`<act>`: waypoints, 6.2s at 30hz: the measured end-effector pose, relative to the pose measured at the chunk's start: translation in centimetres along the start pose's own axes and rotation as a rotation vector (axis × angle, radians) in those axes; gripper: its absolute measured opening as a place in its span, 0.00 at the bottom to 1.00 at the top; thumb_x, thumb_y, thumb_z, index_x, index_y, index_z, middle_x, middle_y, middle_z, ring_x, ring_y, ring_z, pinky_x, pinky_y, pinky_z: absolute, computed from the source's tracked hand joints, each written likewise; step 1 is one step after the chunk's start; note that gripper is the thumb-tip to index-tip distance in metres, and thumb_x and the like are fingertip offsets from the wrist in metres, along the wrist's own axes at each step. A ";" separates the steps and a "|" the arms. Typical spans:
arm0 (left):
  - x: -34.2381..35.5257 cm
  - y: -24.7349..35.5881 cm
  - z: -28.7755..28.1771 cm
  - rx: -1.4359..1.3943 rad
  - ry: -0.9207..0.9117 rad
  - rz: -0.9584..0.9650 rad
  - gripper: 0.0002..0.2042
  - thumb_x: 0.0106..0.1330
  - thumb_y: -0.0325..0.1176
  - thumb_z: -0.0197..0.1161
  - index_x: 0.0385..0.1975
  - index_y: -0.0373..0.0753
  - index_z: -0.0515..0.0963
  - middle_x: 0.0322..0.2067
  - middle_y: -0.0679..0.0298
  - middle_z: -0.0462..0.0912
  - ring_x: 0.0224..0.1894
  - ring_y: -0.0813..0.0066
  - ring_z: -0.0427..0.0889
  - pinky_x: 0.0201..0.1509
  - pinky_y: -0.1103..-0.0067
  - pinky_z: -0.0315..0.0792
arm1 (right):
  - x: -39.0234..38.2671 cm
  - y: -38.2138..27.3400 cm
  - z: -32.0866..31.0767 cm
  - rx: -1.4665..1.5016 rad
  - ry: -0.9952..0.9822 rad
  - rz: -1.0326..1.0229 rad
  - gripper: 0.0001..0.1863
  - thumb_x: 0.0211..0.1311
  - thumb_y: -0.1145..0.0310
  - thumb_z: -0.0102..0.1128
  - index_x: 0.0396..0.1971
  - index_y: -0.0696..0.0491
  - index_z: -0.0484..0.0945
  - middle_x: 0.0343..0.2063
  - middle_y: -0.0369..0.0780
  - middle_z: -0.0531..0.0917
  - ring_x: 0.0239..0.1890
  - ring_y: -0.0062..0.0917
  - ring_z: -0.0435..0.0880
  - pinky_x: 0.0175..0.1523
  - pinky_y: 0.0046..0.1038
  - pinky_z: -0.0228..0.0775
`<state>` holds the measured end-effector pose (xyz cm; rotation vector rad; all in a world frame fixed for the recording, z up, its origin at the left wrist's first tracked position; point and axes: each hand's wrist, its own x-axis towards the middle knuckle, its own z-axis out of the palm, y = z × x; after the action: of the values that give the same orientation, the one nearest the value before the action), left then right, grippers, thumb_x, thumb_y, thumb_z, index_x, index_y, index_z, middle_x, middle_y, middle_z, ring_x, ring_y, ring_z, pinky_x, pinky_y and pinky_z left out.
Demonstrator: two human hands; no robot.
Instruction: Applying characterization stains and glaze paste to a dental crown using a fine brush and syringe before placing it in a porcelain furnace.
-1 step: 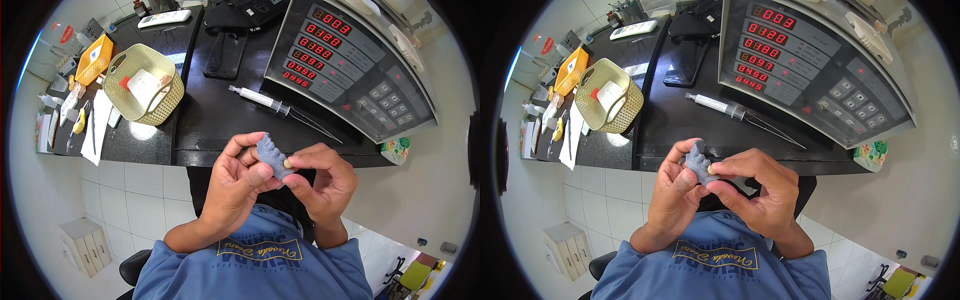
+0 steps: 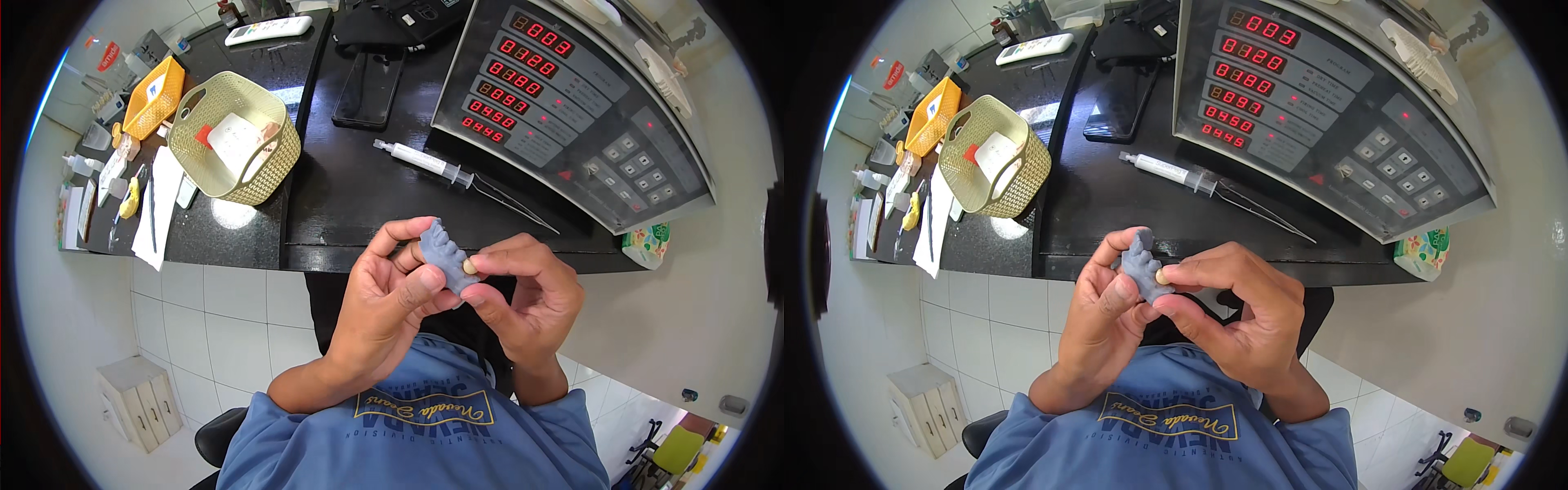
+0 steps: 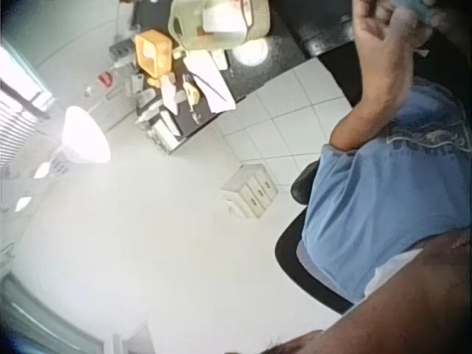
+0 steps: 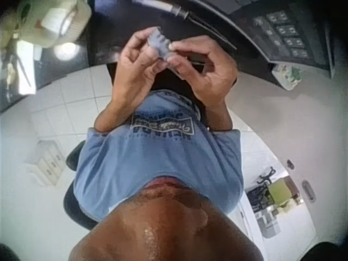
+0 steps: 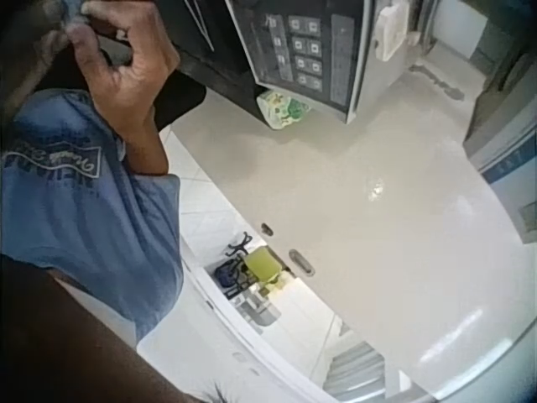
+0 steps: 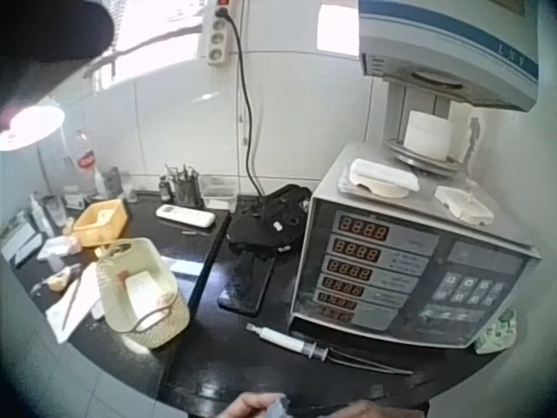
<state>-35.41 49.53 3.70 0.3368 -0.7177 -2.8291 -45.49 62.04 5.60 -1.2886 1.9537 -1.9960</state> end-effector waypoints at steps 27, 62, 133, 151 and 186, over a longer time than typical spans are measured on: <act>-0.3 -0.5 0.4 0.115 0.003 0.259 0.26 0.61 0.18 0.58 0.58 0.36 0.58 0.46 0.55 0.72 0.49 0.69 0.78 0.53 0.73 0.76 | 0.6 -0.3 0.1 -0.103 -0.046 -0.026 0.12 0.47 0.78 0.70 0.35 0.58 0.81 0.31 0.43 0.83 0.31 0.25 0.83 0.35 0.21 0.75; 0.2 -1.4 -0.1 0.413 0.001 0.414 0.29 0.59 0.19 0.60 0.60 0.37 0.58 0.43 0.55 0.72 0.46 0.70 0.78 0.50 0.76 0.77 | -0.1 3.2 -1.0 0.748 0.049 0.410 0.07 0.55 0.80 0.62 0.34 0.59 0.76 0.31 0.43 0.81 0.30 0.18 0.81 0.35 0.19 0.75; -0.3 -1.6 -0.3 1.223 -0.259 1.007 0.24 0.44 0.13 0.67 0.45 0.32 0.76 0.45 0.43 0.78 0.34 0.62 0.83 0.32 0.79 0.77 | -0.8 1.9 -0.5 0.685 0.058 0.373 0.06 0.57 0.80 0.61 0.35 0.63 0.77 0.34 0.47 0.82 0.36 0.25 0.83 0.42 0.23 0.79; 0.3 -1.3 -0.7 1.400 -0.281 1.118 0.19 0.47 0.16 0.66 0.42 0.31 0.77 0.46 0.45 0.78 0.31 0.65 0.81 0.33 0.80 0.78 | -1.0 2.1 -0.4 0.678 0.036 0.329 0.06 0.57 0.80 0.61 0.35 0.63 0.78 0.33 0.44 0.81 0.33 0.22 0.82 0.38 0.21 0.77; -0.2 0.0 -1.0 0.464 -0.017 0.330 0.28 0.55 0.16 0.64 0.56 0.29 0.62 0.41 0.56 0.76 0.44 0.75 0.79 0.49 0.80 0.76 | -0.5 1.4 -0.2 0.297 -0.080 0.187 0.09 0.47 0.81 0.68 0.31 0.60 0.81 0.29 0.44 0.83 0.34 0.26 0.83 0.39 0.23 0.74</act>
<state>-34.93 49.12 2.90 0.2347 -1.3018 -2.3390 -45.93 62.21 4.19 -1.0564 1.6015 -2.0126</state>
